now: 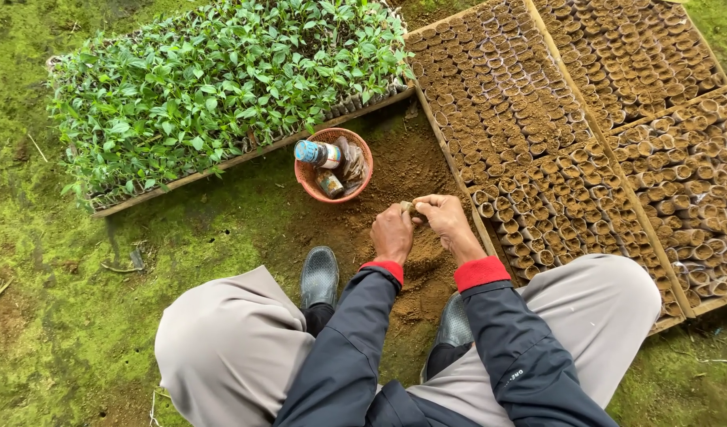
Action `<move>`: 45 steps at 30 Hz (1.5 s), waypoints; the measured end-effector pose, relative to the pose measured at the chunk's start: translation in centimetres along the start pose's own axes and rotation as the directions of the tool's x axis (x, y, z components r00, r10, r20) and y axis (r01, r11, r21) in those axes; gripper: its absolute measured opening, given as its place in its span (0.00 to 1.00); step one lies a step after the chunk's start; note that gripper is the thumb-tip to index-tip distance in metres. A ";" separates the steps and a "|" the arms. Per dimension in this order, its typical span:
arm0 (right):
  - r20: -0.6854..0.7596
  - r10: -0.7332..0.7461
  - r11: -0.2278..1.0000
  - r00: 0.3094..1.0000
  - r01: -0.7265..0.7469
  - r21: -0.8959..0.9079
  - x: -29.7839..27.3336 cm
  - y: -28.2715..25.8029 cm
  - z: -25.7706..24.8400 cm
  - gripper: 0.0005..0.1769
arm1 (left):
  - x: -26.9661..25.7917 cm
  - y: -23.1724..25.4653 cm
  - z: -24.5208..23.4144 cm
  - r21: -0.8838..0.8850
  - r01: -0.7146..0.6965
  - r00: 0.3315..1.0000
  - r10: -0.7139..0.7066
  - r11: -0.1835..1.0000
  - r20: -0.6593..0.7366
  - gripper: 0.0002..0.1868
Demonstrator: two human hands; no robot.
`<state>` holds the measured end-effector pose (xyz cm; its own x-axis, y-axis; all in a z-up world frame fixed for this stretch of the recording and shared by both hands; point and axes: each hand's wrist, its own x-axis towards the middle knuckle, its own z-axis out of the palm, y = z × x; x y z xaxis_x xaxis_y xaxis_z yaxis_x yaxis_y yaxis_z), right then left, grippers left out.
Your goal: Filling small cardboard tubes with soil and arranging them in a tray for seedlings.
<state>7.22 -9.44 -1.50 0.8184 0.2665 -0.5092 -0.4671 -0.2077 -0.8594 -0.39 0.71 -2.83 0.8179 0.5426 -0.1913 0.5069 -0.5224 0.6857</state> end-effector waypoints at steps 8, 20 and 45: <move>-0.010 0.015 1.000 1.000 -0.015 -0.015 0.8 1.2 -0.2 0.17 | -0.1 0.1 0.2 -0.004 0.000 1.000 0.001 1.000 0.007 0.08; 0.029 0.003 0.995 1.000 0.000 -0.102 -1.4 -1.6 0.0 0.21 | 0.2 0.3 -0.2 -0.109 0.036 0.999 -0.035 0.993 0.003 0.10; -0.026 -0.081 0.997 0.996 0.081 -0.007 -0.1 0.2 0.9 0.19 | 0.8 -4.4 4.1 -0.779 0.578 0.765 -0.493 0.241 0.415 0.18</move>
<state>6.70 -8.62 -1.63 0.8619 0.2582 -0.4364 -0.3968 -0.1925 -0.8975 -0.84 0.70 -8.89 0.4884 0.3995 -0.7758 0.3832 0.7005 0.6020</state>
